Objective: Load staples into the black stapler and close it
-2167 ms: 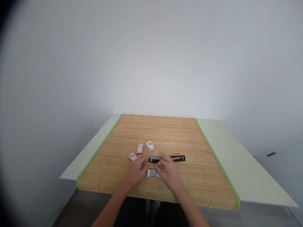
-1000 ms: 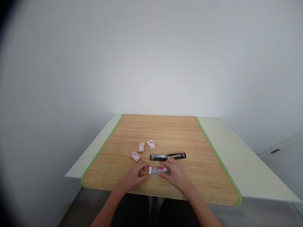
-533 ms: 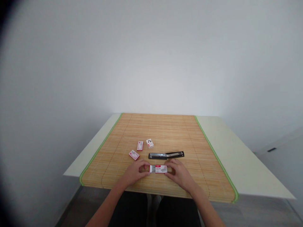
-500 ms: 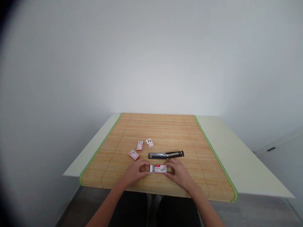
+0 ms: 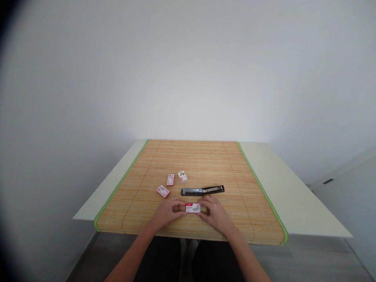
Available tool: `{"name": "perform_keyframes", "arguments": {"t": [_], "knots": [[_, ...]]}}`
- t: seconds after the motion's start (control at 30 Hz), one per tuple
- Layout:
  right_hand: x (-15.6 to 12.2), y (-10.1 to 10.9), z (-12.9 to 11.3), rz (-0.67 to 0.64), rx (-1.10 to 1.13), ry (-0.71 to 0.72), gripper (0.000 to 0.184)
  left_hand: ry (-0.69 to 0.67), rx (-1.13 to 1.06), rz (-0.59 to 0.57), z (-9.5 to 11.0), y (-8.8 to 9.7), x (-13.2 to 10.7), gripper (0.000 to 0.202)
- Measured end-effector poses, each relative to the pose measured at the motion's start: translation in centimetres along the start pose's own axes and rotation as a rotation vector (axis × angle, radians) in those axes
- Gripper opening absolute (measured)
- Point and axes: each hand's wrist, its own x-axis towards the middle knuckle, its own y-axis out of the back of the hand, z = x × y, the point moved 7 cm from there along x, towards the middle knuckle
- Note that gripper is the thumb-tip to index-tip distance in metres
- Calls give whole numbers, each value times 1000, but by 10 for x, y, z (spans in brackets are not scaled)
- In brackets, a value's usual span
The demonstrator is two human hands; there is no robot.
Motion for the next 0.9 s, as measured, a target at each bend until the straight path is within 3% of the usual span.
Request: {"name": "perform_keyframes", "arguments": {"t": [0.13,0.23,0.33,0.4,0.47,0.57,0.7,0.9], "knots": [[-18,7,16,89,58,-71,48,38,-56,17,-12,4,-8,43],[-47,24,53,265,145,-260,43,81,-12,114,-22,17,-9,38],[-64,44,91,425,283,-378,62,93,147,195,-23,29,4,37],[-56,52,108,424,390,-389,78,111,253,182,-20,30,19,43],[-39,57,117,343,478,-393,84,132,318,142,-18,27,32,41],[-11,59,116,228,612,-361,72,137,341,105,-17,22,45,27],[12,64,100,247,697,-294,59,148,326,105,-21,19,46,20],[54,60,40,114,597,-115,50,169,272,119,-27,19,43,28]]}}
